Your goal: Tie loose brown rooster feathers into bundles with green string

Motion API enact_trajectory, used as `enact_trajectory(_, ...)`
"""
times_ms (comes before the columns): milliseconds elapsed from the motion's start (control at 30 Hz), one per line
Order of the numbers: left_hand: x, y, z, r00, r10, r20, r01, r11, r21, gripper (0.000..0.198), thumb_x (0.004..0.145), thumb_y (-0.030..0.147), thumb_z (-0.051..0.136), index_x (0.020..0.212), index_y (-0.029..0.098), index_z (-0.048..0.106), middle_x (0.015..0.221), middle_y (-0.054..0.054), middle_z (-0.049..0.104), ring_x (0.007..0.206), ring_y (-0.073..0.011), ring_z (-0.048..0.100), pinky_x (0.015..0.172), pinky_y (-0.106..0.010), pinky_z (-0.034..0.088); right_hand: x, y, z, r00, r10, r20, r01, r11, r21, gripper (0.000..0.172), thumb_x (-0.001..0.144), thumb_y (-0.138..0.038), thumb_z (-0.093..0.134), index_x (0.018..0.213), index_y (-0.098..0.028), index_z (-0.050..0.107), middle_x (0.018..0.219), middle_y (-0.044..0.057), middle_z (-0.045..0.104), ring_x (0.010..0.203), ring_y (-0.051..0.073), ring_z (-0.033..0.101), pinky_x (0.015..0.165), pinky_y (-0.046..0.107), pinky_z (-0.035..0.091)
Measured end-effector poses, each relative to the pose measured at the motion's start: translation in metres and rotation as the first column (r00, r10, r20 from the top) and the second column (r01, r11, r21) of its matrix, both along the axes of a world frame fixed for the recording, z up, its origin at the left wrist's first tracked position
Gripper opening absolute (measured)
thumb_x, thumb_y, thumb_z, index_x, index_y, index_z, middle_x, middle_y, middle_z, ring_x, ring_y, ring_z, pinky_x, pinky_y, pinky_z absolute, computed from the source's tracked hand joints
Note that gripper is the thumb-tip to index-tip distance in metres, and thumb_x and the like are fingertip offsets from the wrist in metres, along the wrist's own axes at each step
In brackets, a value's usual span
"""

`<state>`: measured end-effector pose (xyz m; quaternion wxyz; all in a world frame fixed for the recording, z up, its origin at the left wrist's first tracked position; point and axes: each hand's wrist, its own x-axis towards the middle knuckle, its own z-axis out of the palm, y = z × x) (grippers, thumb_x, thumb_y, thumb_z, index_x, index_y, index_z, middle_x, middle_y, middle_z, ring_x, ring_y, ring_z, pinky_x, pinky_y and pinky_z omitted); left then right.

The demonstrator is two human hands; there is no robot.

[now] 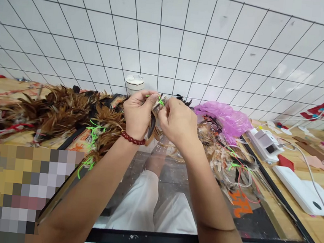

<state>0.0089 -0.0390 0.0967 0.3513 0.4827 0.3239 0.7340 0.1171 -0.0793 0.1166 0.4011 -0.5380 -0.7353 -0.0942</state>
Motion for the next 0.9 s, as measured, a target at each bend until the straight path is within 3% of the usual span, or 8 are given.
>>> enact_trajectory(300, -0.002, 0.007, 0.005, 0.972, -0.147, 0.184, 0.173, 0.976, -0.135, 0.015, 0.072, 0.028, 0.076, 0.079, 0.019, 0.066, 0.076, -0.001, 0.070, 0.078, -0.0142, 0.066, 0.071, -0.026, 0.052, 0.000, -0.005, 0.003, 0.992, 0.124, -0.017, -0.125, 0.987, -0.105, 0.015, 0.078, -0.019, 0.046, 0.067, -0.020, 0.055, 0.061, 0.003, 0.051, 0.065, 0.018, 0.048, 0.059, 0.029, 0.031)
enact_trajectory(433, -0.005, 0.009, 0.006, 0.973, -0.125, 0.194, 0.156, 0.975, -0.155, 0.016, 0.073, 0.031, 0.077, 0.078, 0.020, 0.066, 0.072, 0.000, 0.069, 0.080, -0.0152, 0.067, 0.069, -0.026, 0.052, 0.002, -0.002, 0.004, 0.977, 0.209, -0.041, -0.213, 0.960, -0.183, 0.015, 0.076, -0.018, 0.046, 0.063, -0.019, 0.052, 0.059, 0.001, 0.047, 0.062, 0.015, 0.043, 0.057, 0.028, 0.029)
enact_trajectory(533, -0.004, 0.005, 0.008, 0.980, -0.119, 0.160, 0.138, 0.984, -0.113, 0.015, 0.072, 0.029, 0.077, 0.074, 0.020, 0.065, 0.071, 0.000, 0.068, 0.079, -0.0149, 0.066, 0.068, -0.025, 0.051, 0.013, 0.004, 0.004, 0.942, 0.301, -0.147, -0.333, 0.893, -0.303, 0.017, 0.077, -0.019, 0.047, 0.060, -0.019, 0.050, 0.058, 0.000, 0.043, 0.061, 0.013, 0.041, 0.056, 0.027, 0.029)
enact_trajectory(633, -0.001, -0.004, 0.012, 0.983, -0.173, 0.066, 0.177, 0.982, -0.061, 0.012, 0.070, 0.023, 0.077, 0.072, 0.020, 0.066, 0.069, 0.000, 0.067, 0.077, -0.0145, 0.065, 0.067, -0.024, 0.050, 0.033, 0.009, 0.004, 0.891, 0.356, -0.283, -0.450, 0.778, -0.439, 0.017, 0.079, -0.025, 0.052, 0.063, -0.018, 0.052, 0.060, -0.002, 0.044, 0.061, 0.012, 0.041, 0.055, 0.026, 0.031)
enact_trajectory(733, 0.002, -0.011, 0.013, 0.972, -0.235, -0.004, 0.235, 0.969, -0.073, 0.010, 0.067, 0.016, 0.077, 0.069, 0.018, 0.068, 0.069, -0.001, 0.067, 0.076, -0.0154, 0.064, 0.067, -0.025, 0.050, 0.050, 0.010, 0.006, 0.806, 0.399, -0.438, -0.575, 0.706, -0.414, 0.018, 0.076, -0.035, 0.065, 0.084, -0.020, 0.061, 0.074, -0.001, 0.054, 0.066, 0.012, 0.046, 0.058, 0.026, 0.037)
enact_trajectory(800, 0.003, -0.014, 0.013, 0.966, -0.259, -0.015, 0.257, 0.962, -0.096, 0.011, 0.066, 0.011, 0.077, 0.067, 0.017, 0.068, 0.069, -0.002, 0.067, 0.079, -0.0167, 0.064, 0.068, -0.025, 0.050, 0.055, 0.009, 0.008, 0.761, 0.404, -0.508, -0.606, 0.721, -0.335, 0.033, 0.073, -0.043, 0.072, 0.096, -0.021, 0.062, 0.085, 0.001, 0.059, 0.071, 0.013, 0.050, 0.061, 0.026, 0.042)
enact_trajectory(900, 0.003, -0.015, 0.014, 0.960, -0.279, -0.025, 0.275, 0.955, -0.110, 0.011, 0.065, 0.009, 0.076, 0.067, 0.016, 0.068, 0.070, -0.003, 0.067, 0.082, -0.0180, 0.064, 0.070, -0.026, 0.050, 0.055, 0.008, 0.009, 0.767, 0.363, -0.529, -0.564, 0.774, -0.287, 0.037, 0.073, -0.052, 0.072, 0.090, -0.020, 0.064, 0.082, 0.002, 0.061, 0.072, 0.014, 0.053, 0.061, 0.027, 0.044)
